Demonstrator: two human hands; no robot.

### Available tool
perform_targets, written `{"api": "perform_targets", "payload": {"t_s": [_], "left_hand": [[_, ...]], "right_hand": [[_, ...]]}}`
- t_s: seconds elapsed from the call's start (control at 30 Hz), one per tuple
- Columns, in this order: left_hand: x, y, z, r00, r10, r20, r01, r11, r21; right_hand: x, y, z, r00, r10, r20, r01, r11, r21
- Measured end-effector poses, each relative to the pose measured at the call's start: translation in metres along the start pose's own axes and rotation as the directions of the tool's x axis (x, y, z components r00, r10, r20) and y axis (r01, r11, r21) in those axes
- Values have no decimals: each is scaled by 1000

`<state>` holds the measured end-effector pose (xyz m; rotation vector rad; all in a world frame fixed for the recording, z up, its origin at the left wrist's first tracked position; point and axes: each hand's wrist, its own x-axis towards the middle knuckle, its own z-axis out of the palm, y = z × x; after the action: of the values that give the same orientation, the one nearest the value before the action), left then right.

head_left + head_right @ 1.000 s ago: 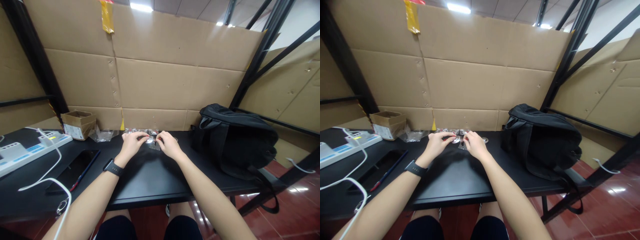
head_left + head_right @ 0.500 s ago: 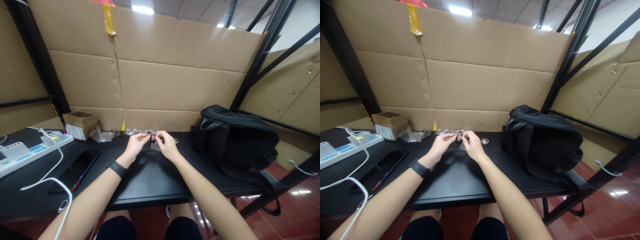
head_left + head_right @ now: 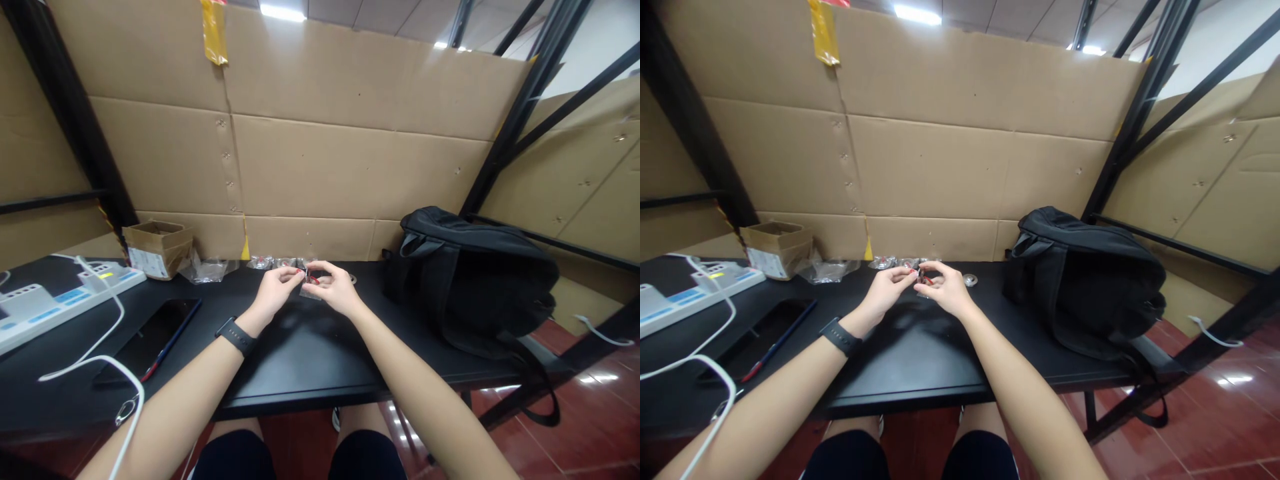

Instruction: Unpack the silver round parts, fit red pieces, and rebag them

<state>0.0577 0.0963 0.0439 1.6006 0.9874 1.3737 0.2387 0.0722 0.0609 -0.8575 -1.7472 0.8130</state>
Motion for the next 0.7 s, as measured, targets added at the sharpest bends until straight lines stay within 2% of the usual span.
{"api": "perform_targets", "payload": {"t_s": [0.1,0.17,0.27,0.33,0.4,0.5,0.6,0.7], "left_hand": [[-3,-3,4,995,80,61,-90,978,186],[-7,-6,10,978,103,181,-163,921,353],[-16,-10,23,920,41,389,-267,793,548],[-22,-11,30,882,-10,470,-325,710,625],[-27,-11,34,855,-19,518,-392,629,671],[-31,-10,34,838,-6,546,-459,534,710],[-33,-8,33,843,-14,538,-465,482,742],[-34,-8,32,845,-32,534,-462,462,757]], "right_hand": [[5,2,-9,996,-41,-77,33,994,-106],[8,4,-21,983,-96,-157,60,975,-215],[11,6,-45,958,-164,-236,63,921,-385],[11,7,-59,955,-160,-250,23,879,-475],[9,8,-70,970,-106,-218,-29,843,-537],[6,10,-77,995,24,-95,-78,786,-614],[4,12,-77,994,108,12,-69,712,-698],[2,15,-77,984,170,56,-71,655,-752]]}}
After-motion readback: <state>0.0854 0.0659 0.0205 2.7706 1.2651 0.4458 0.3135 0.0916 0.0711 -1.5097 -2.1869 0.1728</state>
